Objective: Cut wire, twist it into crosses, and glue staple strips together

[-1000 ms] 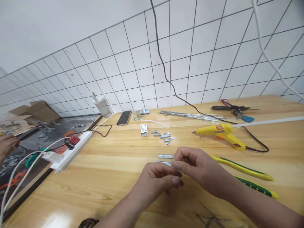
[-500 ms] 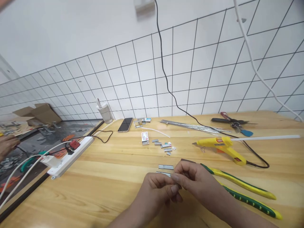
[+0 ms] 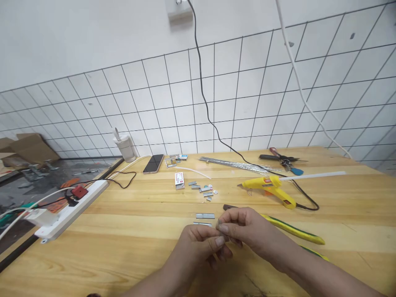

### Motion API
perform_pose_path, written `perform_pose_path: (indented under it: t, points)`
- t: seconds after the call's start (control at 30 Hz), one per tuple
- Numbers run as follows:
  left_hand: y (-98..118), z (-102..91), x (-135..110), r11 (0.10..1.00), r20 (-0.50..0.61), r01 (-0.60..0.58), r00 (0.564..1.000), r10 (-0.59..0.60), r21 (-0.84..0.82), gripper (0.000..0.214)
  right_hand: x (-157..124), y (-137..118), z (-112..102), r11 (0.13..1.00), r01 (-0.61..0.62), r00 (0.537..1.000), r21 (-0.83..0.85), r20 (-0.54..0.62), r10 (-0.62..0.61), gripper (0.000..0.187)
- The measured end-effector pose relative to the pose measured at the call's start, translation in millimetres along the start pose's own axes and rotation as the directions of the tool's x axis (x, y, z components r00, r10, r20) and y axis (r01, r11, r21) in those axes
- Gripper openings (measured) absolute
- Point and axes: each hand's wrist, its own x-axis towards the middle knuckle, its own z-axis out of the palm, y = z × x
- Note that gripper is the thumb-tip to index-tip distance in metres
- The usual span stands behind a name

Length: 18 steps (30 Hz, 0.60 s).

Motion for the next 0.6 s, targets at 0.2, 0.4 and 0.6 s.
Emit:
perform_pose_path:
  t: [0.2,0.4,0.6]
  points:
    - [-4,-0.6,3,0.997,-0.008,0.043,0.999,-0.044,-0.061,0.025,-1,10,-4,0.999,0.008,0.999,0.052,-0.033,-0.006,0.023]
    - [-7,-4.4,4,0.995,-0.050,0.068,0.996,-0.072,-0.071,0.022,3,14,-2,0.996,-0.040,0.999,0.077,-0.012,0.041,0.021]
    - [-4,-1.5,1,0.994,-0.081,0.074,0.993,-0.081,-0.077,0.025,0,15,5,0.993,-0.059,0.996,0.105,-0.061,0.066,0.015]
